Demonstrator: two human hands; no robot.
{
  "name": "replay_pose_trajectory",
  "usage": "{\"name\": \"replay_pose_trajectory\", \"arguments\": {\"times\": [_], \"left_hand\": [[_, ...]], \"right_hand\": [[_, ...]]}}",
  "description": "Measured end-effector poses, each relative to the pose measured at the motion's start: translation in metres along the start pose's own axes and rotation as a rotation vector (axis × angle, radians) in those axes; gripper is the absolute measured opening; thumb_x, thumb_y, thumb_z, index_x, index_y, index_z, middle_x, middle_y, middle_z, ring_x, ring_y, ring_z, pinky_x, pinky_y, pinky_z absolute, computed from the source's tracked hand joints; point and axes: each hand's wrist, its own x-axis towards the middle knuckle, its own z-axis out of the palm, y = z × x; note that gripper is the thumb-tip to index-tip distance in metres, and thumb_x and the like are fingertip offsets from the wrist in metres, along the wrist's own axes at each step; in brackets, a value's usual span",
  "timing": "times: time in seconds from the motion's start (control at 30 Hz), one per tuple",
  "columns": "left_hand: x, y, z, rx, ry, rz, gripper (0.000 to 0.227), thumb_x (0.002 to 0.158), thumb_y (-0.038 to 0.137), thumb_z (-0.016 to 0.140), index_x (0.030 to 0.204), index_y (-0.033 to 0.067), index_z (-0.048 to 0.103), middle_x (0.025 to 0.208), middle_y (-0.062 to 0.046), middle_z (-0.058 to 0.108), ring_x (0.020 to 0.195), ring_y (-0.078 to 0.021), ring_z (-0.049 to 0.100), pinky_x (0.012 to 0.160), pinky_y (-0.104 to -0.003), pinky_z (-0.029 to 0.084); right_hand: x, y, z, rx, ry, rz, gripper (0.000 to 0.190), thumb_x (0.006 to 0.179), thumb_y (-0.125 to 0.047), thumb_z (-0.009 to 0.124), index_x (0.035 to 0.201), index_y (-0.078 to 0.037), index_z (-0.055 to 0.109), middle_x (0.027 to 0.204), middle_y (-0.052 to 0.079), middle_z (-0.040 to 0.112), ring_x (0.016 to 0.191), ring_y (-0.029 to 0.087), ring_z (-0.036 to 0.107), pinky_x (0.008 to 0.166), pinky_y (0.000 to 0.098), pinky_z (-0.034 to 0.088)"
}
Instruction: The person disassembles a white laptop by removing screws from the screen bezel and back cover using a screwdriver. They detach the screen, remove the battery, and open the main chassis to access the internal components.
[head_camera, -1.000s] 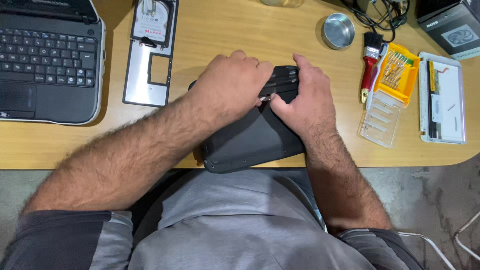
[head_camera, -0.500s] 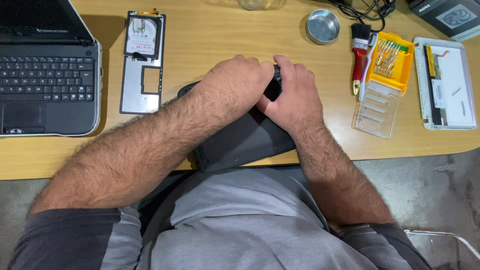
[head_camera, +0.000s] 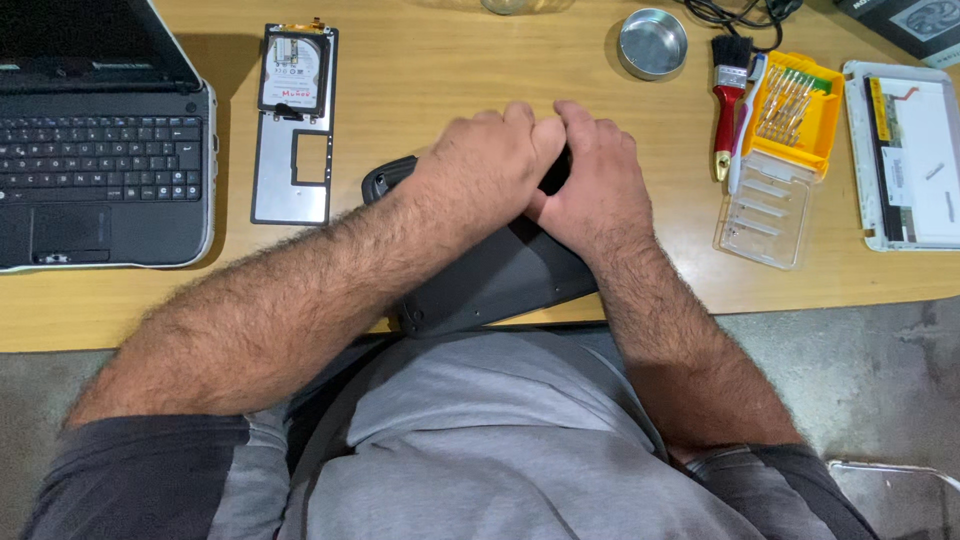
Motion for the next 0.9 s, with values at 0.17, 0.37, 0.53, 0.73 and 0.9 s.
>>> {"name": "replay_pose_trajectory", "arguments": {"times": [0.17, 0.37, 0.53, 0.73, 0.9], "left_hand": [[-0.007, -0.021, 0.011, 0.109, 0.109, -0.002, 0.041, 0.081, 0.049, 0.072, 0.094, 0.0156, 0.051, 0.077, -0.004, 0.054, 0.065, -0.0237, 0.069, 0.051, -0.041, 0.058], [-0.010, -0.028, 0.013, 0.027, -0.093, -0.069, 0.055, 0.083, 0.071, 0.074, 0.096, 0.0184, 0.061, 0.083, 0.000, 0.067, 0.074, -0.0241, 0.068, 0.047, -0.041, 0.052], [-0.006, -0.031, -0.002, -0.019, -0.355, -0.079, 0.018, 0.082, 0.011, 0.068, 0.098, 0.0174, 0.069, 0.092, -0.003, 0.062, 0.077, -0.0266, 0.065, 0.046, -0.044, 0.055], [0.005, -0.056, -0.039, -0.181, -0.399, -0.138, 0.010, 0.091, 0.016, 0.061, 0.097, 0.0110, 0.067, 0.090, -0.009, 0.072, 0.078, -0.0373, 0.070, 0.061, -0.054, 0.055], [0.022, -0.079, -0.088, -0.593, -0.513, -0.638, 0.047, 0.087, 0.027, 0.074, 0.131, 0.0213, 0.059, 0.112, -0.010, 0.070, 0.088, -0.0290, 0.069, 0.071, -0.046, 0.054]], "right_hand": [[-0.004, -0.014, -0.011, 0.077, -0.018, 0.172, 0.103, 0.072, -0.046, 0.086, 0.152, -0.009, 0.032, 0.121, 0.025, 0.059, 0.129, 0.045, 0.054, 0.113, 0.0549, 0.040], [-0.001, -0.014, -0.006, 0.069, 0.001, 0.205, 0.096, 0.074, -0.049, 0.078, 0.149, -0.006, 0.037, 0.131, 0.019, 0.058, 0.124, 0.042, 0.051, 0.097, 0.0517, 0.047], [-0.001, -0.009, -0.004, 0.050, 0.008, 0.133, 0.087, 0.075, -0.044, 0.078, 0.144, -0.004, 0.045, 0.133, 0.018, 0.058, 0.123, 0.041, 0.052, 0.103, 0.0490, 0.044], [0.001, -0.001, -0.001, 0.036, 0.064, 0.032, 0.088, 0.076, -0.046, 0.084, 0.142, 0.000, 0.047, 0.125, 0.020, 0.060, 0.117, 0.039, 0.056, 0.104, 0.0476, 0.043], [0.002, 0.002, -0.004, 0.095, 0.053, 0.048, 0.081, 0.082, -0.045, 0.080, 0.143, -0.001, 0.048, 0.128, 0.019, 0.056, 0.120, 0.038, 0.053, 0.105, 0.0479, 0.042]]}}
